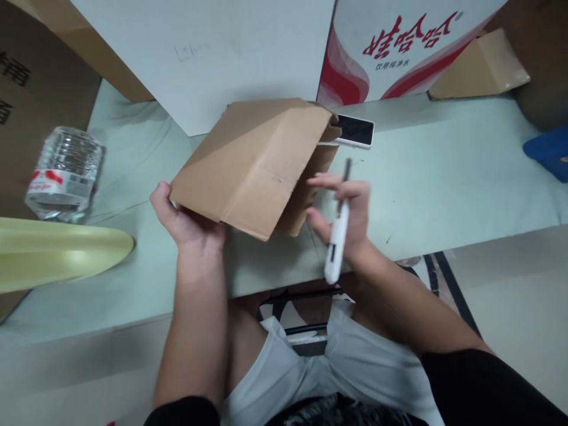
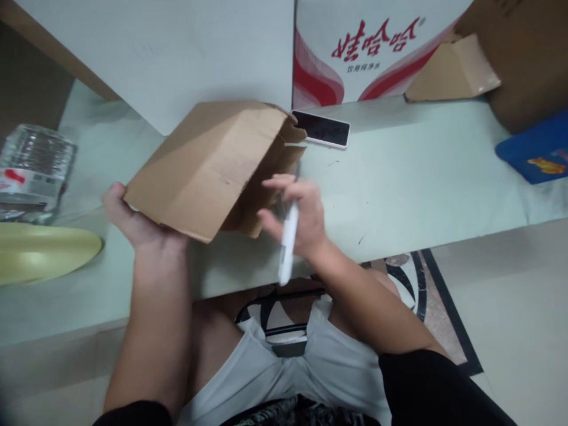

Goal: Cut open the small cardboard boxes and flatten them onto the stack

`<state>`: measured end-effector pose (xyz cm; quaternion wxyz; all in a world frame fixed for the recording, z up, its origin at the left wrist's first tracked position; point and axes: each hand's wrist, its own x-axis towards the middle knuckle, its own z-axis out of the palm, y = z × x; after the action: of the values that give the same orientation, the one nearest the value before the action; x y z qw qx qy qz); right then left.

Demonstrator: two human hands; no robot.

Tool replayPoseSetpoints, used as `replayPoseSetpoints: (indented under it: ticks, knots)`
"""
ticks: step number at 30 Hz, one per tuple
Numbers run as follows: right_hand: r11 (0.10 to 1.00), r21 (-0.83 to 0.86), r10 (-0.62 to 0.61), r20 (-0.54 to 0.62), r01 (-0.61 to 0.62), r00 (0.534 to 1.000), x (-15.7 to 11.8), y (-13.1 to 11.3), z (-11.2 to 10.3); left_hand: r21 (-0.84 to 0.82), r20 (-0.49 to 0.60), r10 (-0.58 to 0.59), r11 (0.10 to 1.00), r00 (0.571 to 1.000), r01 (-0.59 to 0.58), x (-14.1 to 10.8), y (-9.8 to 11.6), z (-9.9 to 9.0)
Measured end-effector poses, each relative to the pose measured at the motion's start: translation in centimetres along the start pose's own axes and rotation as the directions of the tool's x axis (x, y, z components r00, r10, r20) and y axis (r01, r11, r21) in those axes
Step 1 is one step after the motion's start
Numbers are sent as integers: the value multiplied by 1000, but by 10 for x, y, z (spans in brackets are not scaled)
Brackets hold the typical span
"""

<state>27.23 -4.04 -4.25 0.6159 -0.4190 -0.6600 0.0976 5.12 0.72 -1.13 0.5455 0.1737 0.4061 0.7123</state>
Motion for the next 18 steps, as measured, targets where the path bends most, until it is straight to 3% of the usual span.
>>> replayPoseSetpoints:
  ticks: [3,11,16,18]
  knots:
    - [997,-36,-67,143,73,987,-13,-7,18,-8,9,19,1000,1000,-19,-4,-9,4]
    - [999,-42,28,72,-25,997,-17,-2,23,8,30,-37,999,999,37,-12,-15,8]
    - [999,-1,-51,42,51,998,-15,-9,21,8,-46,-56,998,997,57,-9,-12,8]
    - [992,76,-110,64,105,992,-13,-16,19,-17,-22,-20,1000,1000,19,-7,-12,7]
